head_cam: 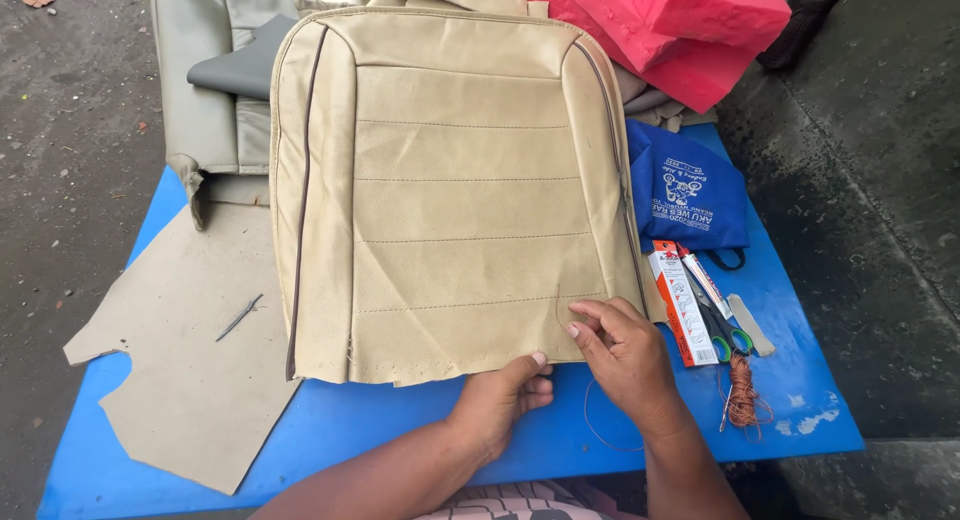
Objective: Hand-sew the bottom seam of a tan leather car seat cover
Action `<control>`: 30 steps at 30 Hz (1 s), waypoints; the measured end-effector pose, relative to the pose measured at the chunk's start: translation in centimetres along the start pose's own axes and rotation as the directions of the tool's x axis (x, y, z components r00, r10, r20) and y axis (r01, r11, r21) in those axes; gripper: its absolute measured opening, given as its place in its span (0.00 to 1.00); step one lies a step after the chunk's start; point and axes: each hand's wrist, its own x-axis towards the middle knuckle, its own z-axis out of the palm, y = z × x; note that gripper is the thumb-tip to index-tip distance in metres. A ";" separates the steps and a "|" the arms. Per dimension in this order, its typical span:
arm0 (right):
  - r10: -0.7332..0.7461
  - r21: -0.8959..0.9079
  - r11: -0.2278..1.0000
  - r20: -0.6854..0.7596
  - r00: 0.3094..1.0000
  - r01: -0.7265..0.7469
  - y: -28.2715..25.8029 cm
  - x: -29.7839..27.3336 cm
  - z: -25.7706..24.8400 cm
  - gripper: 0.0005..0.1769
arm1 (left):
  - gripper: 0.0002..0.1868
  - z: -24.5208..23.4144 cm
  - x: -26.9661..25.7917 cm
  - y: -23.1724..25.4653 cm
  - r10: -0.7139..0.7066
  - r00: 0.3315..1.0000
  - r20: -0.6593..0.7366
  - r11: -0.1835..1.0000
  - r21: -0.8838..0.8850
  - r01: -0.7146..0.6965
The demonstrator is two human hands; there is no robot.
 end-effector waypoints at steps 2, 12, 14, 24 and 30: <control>-0.044 0.001 0.999 -0.077 0.996 0.045 0.1 -0.5 0.5 0.10 | 0.08 0.2 -0.7 0.2 -0.026 1.000 0.000 1.000 -0.007 0.026; -0.183 -0.164 0.976 -0.274 0.944 0.141 0.5 -0.7 2.7 0.05 | 0.08 0.6 -1.4 0.9 -0.060 0.998 -0.001 0.998 -0.009 0.060; -0.191 -0.192 0.971 -0.270 0.944 0.142 0.7 -0.8 2.9 0.04 | 0.08 0.4 -1.4 0.7 -0.066 0.998 0.015 0.998 0.000 0.066; -0.204 -0.176 0.971 -0.277 0.939 0.160 0.3 -0.7 2.8 0.03 | 0.08 0.3 -0.9 0.4 -0.095 0.995 -0.001 0.995 -0.029 0.095; -0.214 -0.167 0.970 -0.250 0.944 0.176 0.3 -1.2 2.6 0.04 | 0.08 -0.1 -1.2 -0.6 -0.036 0.999 -0.023 0.999 -0.023 0.036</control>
